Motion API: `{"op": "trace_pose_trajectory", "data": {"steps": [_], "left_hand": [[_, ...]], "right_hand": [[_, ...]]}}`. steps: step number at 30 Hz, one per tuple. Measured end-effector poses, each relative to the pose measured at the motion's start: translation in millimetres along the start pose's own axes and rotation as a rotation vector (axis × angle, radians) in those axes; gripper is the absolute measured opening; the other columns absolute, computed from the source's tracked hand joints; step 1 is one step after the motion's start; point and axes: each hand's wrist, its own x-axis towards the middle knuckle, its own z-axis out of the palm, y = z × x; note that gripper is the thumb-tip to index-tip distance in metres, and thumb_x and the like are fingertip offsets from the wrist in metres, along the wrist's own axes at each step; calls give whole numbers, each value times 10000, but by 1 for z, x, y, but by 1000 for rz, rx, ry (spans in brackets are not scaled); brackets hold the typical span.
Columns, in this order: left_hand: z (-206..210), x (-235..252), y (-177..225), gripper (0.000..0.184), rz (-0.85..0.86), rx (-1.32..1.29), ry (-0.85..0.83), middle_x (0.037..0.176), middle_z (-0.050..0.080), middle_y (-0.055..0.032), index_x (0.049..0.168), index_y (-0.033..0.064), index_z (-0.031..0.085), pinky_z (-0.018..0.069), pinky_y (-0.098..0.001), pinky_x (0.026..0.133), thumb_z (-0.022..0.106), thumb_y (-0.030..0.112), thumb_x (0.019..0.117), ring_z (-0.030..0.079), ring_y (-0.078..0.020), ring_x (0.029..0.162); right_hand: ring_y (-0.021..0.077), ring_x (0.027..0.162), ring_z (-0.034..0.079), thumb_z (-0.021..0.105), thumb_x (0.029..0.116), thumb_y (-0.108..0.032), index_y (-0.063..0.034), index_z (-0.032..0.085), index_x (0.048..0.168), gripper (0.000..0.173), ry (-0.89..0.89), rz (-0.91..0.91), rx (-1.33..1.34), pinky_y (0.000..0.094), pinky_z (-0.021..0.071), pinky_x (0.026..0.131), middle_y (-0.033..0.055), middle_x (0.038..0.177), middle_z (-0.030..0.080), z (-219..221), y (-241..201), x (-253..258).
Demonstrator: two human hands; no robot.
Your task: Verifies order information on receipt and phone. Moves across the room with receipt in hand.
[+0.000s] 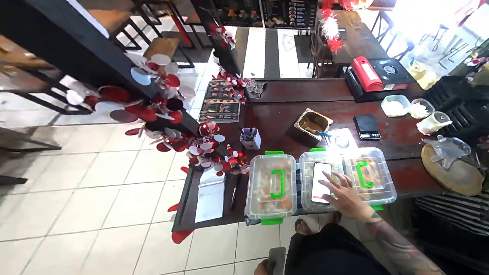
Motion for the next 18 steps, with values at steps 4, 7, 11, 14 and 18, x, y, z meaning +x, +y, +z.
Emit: {"op": "trace_pose_trajectory", "data": {"steps": [4, 7, 11, 14, 18], "left_hand": [[4, 1, -4, 343, 1, 2, -14, 1086, 740, -196, 1124, 72, 759, 512, -624, 970, 696, 361, 950, 688, -383, 1081], [7, 1, -13, 334, -6, 27, -32, 1092, 740, -196, 1135, 77, 756, 514, -623, 966, 703, 350, 950, 691, -383, 1077], [7, -2, -24, 331, -5, 11, -24, 1088, 741, -191, 1124, 77, 762, 515, -619, 966, 702, 354, 951, 693, -372, 1073], [3, -5, -23, 341, -4, -10, 22, 1095, 731, -216, 1132, 48, 750, 512, -627, 969, 702, 338, 959, 685, -393, 1078], [-9, -18, -9, 388, -36, -16, 34, 1158, 706, -244, 1185, 31, 723, 493, -642, 1001, 704, 351, 966, 658, -422, 1135]], "right_hand": [[207, 1537, 290, 458, 1043, -573, -352, 565, 1454, 479, 20, -29, 34, 536, 222, 1235, -97, 1640, 382, 5, -5, -12], [200, 1536, 290, 464, 1040, -571, -363, 570, 1446, 468, 22, -44, 40, 529, 227, 1233, -104, 1637, 385, 8, -9, -18], [193, 1528, 303, 487, 1038, -558, -356, 590, 1428, 451, 56, -69, 53, 525, 228, 1230, -100, 1630, 398, 13, -12, -25], [215, 1516, 329, 506, 1035, -542, -334, 615, 1409, 442, 79, -68, 61, 534, 243, 1222, -78, 1617, 423, 12, -14, -27], [244, 1491, 369, 543, 1029, -514, -303, 657, 1372, 418, 99, -65, 71, 549, 269, 1202, -43, 1596, 458, 9, -16, -32]]}}
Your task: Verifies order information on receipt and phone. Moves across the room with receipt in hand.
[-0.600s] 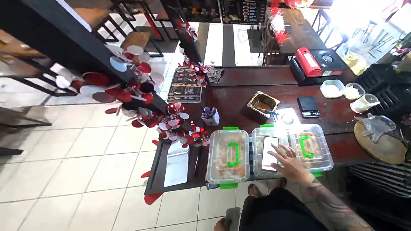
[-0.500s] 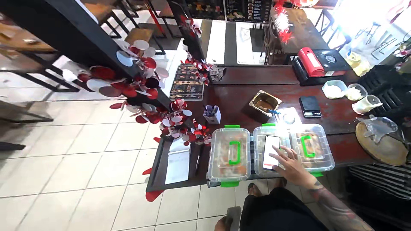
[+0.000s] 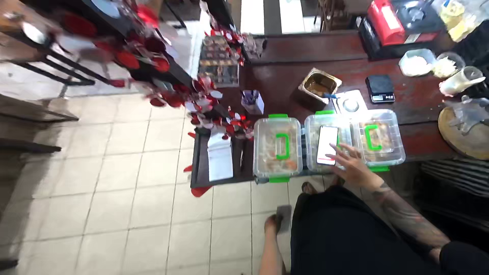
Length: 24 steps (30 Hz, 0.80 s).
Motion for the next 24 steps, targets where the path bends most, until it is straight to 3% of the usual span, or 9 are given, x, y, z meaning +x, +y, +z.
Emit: {"op": "trace_pose_trajectory", "data": {"steps": [6, 16, 24], "left_hand": [[0, -3, 5, 354, 23, 12, -31, 1118, 720, -213, 1144, 44, 736, 504, -618, 988, 683, 348, 971, 675, -378, 1101], [4, -1, -3, 368, 11, 49, -50, 1135, 725, -199, 1151, 54, 740, 495, -611, 1011, 710, 363, 954, 674, -369, 1121], [7, -3, -9, 334, -14, 32, -44, 1095, 738, -174, 1128, 79, 752, 512, -608, 979, 726, 352, 937, 689, -351, 1083]], "right_hand": [[314, 1498, 338, 586, 1015, -452, -261, 681, 1324, 376, -12, -20, -26, 571, 246, 1205, 20, 1614, 427, -2, -1, -10], [308, 1514, 306, 556, 1031, -463, -254, 724, 1267, 357, -34, 6, -76, 576, 185, 1221, -4, 1632, 403, -6, -3, -15], [310, 1509, 318, 556, 1027, -460, -222, 698, 1271, 369, 19, 43, -21, 571, 219, 1203, 13, 1622, 418, -8, -2, -13]]}}
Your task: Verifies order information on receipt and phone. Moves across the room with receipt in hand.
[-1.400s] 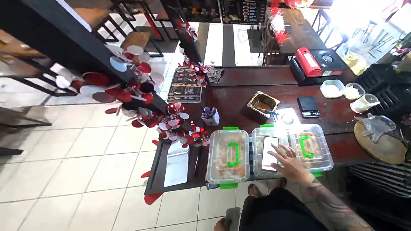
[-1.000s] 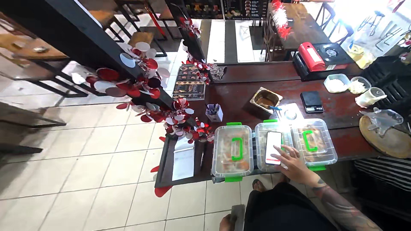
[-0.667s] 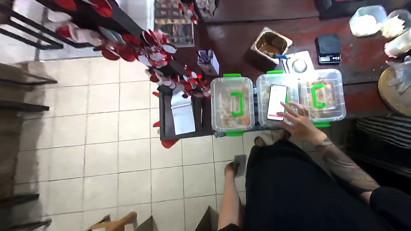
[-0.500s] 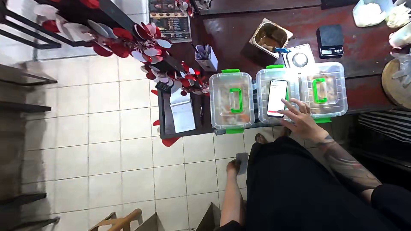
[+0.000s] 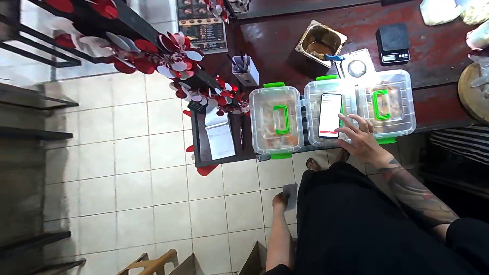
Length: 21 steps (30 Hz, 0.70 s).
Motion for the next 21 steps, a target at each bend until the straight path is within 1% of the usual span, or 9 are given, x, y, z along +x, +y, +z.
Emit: {"op": "trace_pose_trajectory", "data": {"steps": [3, 6, 10, 14, 17, 19, 21], "left_hand": [[1, -1, 1, 334, -11, -9, -7, 1090, 736, -180, 1127, 73, 750, 511, -609, 973, 728, 349, 941, 688, -355, 1077], [3, 0, -2, 318, 3, -21, -1, 1074, 739, -180, 1111, 67, 753, 518, -601, 965, 732, 333, 937, 695, -347, 1054], [1, 0, -2, 325, 33, -6, -5, 1072, 736, -187, 1111, 60, 750, 512, -609, 971, 730, 332, 936, 691, -357, 1060], [-1, -1, -2, 347, 39, 3, -8, 1101, 730, -196, 1135, 51, 743, 505, -612, 988, 726, 337, 940, 685, -363, 1084], [-1, -1, -3, 339, 43, -1, 2, 1081, 733, -197, 1120, 45, 746, 514, -608, 973, 727, 331, 938, 689, -364, 1064], [0, -1, -4, 344, 32, 11, 1, 1077, 732, -199, 1115, 46, 747, 514, -611, 971, 730, 338, 933, 690, -365, 1060], [1, -1, -3, 357, 11, 18, -8, 1099, 728, -202, 1131, 48, 744, 509, -609, 981, 727, 349, 938, 685, -368, 1077]], "right_hand": [[307, 1515, 307, 553, 1028, -465, -228, 691, 1285, 376, 5, 8, 2, 576, 209, 1201, 11, 1627, 410, 0, 4, 0], [308, 1519, 296, 556, 1025, -469, -240, 665, 1337, 402, -5, 24, -12, 579, 207, 1202, 0, 1641, 387, -1, 6, 0], [326, 1519, 289, 577, 1019, -462, -251, 638, 1390, 431, -14, 25, -46, 574, 215, 1195, 4, 1650, 371, -6, 9, 5], [331, 1541, 244, 570, 1023, -443, -260, 629, 1405, 428, -41, 36, -59, 592, 198, 1203, -6, 1672, 330, -11, 8, 11], [339, 1549, 222, 547, 1036, -435, -247, 601, 1435, 444, -44, 34, -68, 598, 195, 1202, -1, 1683, 304, -11, 10, 15], [328, 1553, 217, 540, 1041, -439, -252, 601, 1438, 443, -34, 27, -62, 585, 181, 1214, -2, 1681, 309, -9, 10, 15], [342, 1550, 230, 552, 1035, -435, -254, 638, 1397, 413, -27, 15, -49, 590, 182, 1222, 13, 1667, 340, -10, 4, 17]]}}
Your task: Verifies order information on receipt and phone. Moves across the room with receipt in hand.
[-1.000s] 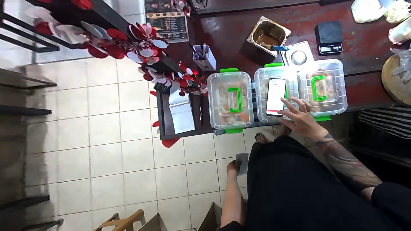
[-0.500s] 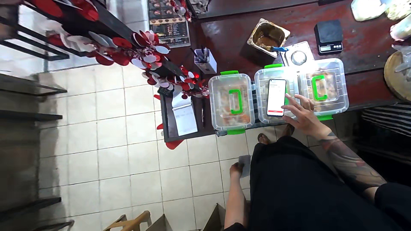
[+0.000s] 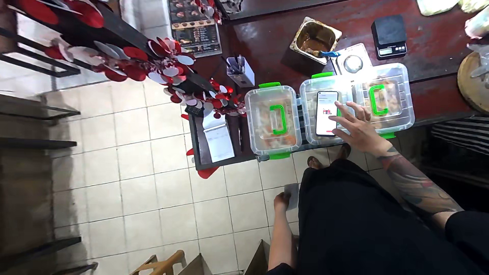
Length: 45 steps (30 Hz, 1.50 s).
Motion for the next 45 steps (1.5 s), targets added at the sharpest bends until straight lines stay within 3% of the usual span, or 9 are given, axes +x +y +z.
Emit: {"op": "trace_pose_trajectory", "data": {"steps": [5, 15, 19, 26, 33, 37, 42, 45], "left_hand": [[0, 1, 0, 354, -6, -1, 2, 1092, 731, -200, 1127, 52, 746, 510, -607, 975, 726, 352, 940, 686, -368, 1077], [-9, -14, 11, 372, -4, -24, 13, 1150, 717, -200, 1186, 61, 728, 514, -600, 989, 707, 355, 959, 673, -368, 1109], [-10, -12, 7, 350, 10, -68, 31, 1120, 727, -184, 1156, 72, 739, 527, -584, 970, 725, 344, 936, 685, -349, 1073], [-6, -5, 6, 349, -6, -61, 18, 1110, 735, -163, 1110, 95, 756, 529, -588, 954, 722, 386, 921, 690, -335, 1074], [-8, -7, 13, 343, -16, -97, 16, 1116, 729, -180, 1135, 84, 748, 526, -600, 959, 706, 364, 941, 684, -352, 1084], [-7, -3, 12, 373, -10, -81, 27, 1142, 718, -196, 1172, 68, 732, 516, -598, 983, 707, 367, 951, 674, -361, 1107], [-3, -5, 13, 361, -1, -44, 13, 1122, 723, -206, 1160, 50, 736, 514, -610, 985, 697, 350, 964, 678, -375, 1095], [-2, -5, 10, 351, 10, -26, 10, 1095, 726, -207, 1133, 48, 742, 511, -616, 975, 697, 352, 965, 681, -376, 1078]], "right_hand": [[319, 1522, 290, 554, 1031, -441, -287, 687, 1325, 358, 8, -45, 14, 583, 190, 1214, -5, 1634, 399, 10, -8, -3], [312, 1553, 229, 460, 1039, -545, -304, 547, 1484, 514, -10, 26, 13, 615, 200, 1211, -31, 1679, 311, 8, 12, 2], [398, 1502, 316, 443, 1033, -567, -295, 622, 1410, 499, 32, 41, 56, 671, 231, 1151, 22, 1629, 412, 12, 14, 5], [407, 1477, 360, 485, 1022, -561, -241, 690, 1271, 455, 93, 65, 76, 663, 241, 1145, 54, 1582, 478, 7, 22, 1], [431, 1477, 348, 488, 1034, -525, -227, 681, 1307, 448, 77, 91, 73, 671, 239, 1138, 97, 1578, 476, 0, 26, -2], [396, 1512, 296, 485, 1043, -523, -250, 671, 1342, 445, 65, 99, 62, 657, 204, 1176, 61, 1613, 432, 2, 25, -3], [373, 1482, 341, 556, 1026, -455, -237, 685, 1324, 390, 100, 61, 9, 619, 242, 1168, 52, 1611, 433, 2, 23, -5], [336, 1512, 308, 554, 1034, -441, -272, 681, 1329, 362, 86, 60, 1, 596, 229, 1191, 7, 1637, 394, 3, 22, -7]]}}
